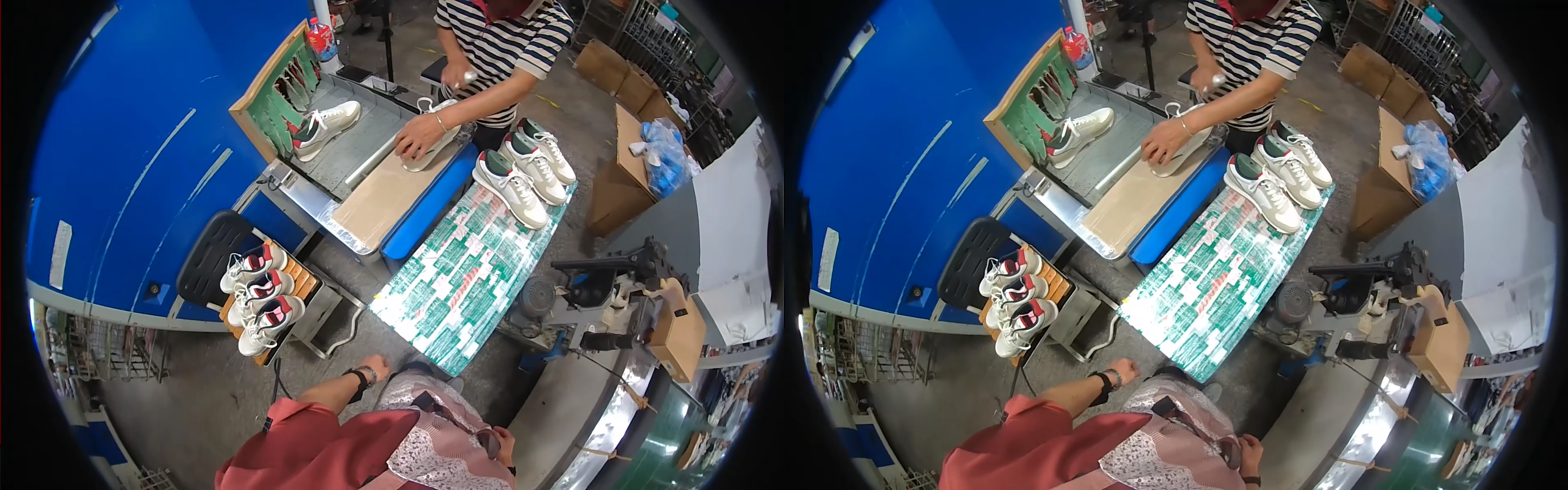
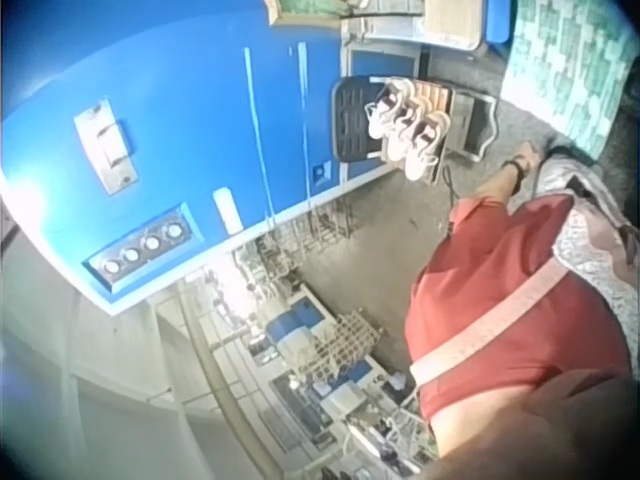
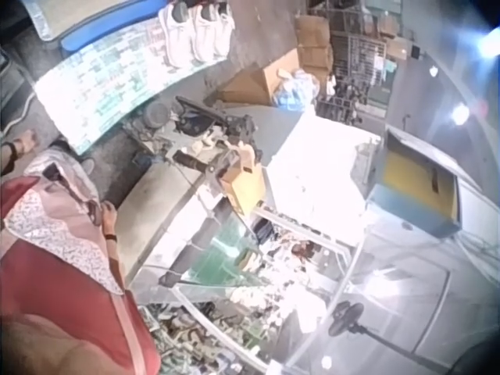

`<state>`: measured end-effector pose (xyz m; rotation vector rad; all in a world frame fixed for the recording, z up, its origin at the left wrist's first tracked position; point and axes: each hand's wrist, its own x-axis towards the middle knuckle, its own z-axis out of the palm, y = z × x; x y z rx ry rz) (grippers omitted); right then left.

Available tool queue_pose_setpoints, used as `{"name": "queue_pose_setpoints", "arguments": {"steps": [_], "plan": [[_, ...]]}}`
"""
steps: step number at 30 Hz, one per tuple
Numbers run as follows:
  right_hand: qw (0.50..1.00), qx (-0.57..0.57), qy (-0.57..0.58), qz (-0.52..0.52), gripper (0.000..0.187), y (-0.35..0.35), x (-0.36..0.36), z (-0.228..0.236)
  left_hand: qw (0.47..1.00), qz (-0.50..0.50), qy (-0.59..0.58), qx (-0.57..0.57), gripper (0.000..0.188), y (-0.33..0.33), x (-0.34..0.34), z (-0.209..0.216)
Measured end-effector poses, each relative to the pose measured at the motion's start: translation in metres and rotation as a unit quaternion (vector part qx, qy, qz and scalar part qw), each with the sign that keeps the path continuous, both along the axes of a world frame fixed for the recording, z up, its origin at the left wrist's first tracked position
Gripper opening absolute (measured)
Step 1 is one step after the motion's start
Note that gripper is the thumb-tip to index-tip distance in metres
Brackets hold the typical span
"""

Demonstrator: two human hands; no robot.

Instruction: Inserting shoe lasts into sneakers, inspecting the fit, and organizing the shoes on a conveyor belt.

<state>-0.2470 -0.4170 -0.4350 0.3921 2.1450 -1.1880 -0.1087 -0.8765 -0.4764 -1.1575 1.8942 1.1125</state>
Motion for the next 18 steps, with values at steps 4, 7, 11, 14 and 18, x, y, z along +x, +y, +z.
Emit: {"name": "queue_pose_setpoints", "arguments": {"steps": [4,7,11,14,18], "plan": [[1.000,0.010,0.022,0.010,0.031,0.007,0.001,-0.015,0.999,-0.002,0.028,-0.019,0.038,0.000,0.006,-0.007],[1.000,-0.007,0.022,0.004,0.030,0.008,0.001,-0.016,0.999,-0.019,0.029,-0.039,0.038,0.001,0.008,-0.007],[1.000,0.002,0.009,-0.007,0.030,0.002,0.002,-0.011,0.998,-0.033,0.024,-0.043,0.039,-0.001,0.011,-0.007],[1.000,0.017,0.017,0.006,0.030,-0.001,0.002,-0.005,0.999,-0.026,0.011,-0.044,0.039,0.000,0.012,-0.005],[1.000,0.011,0.023,0.012,0.030,0.010,0.004,-0.016,0.999,-0.026,0.012,-0.042,0.038,0.001,0.004,0.013]]}}
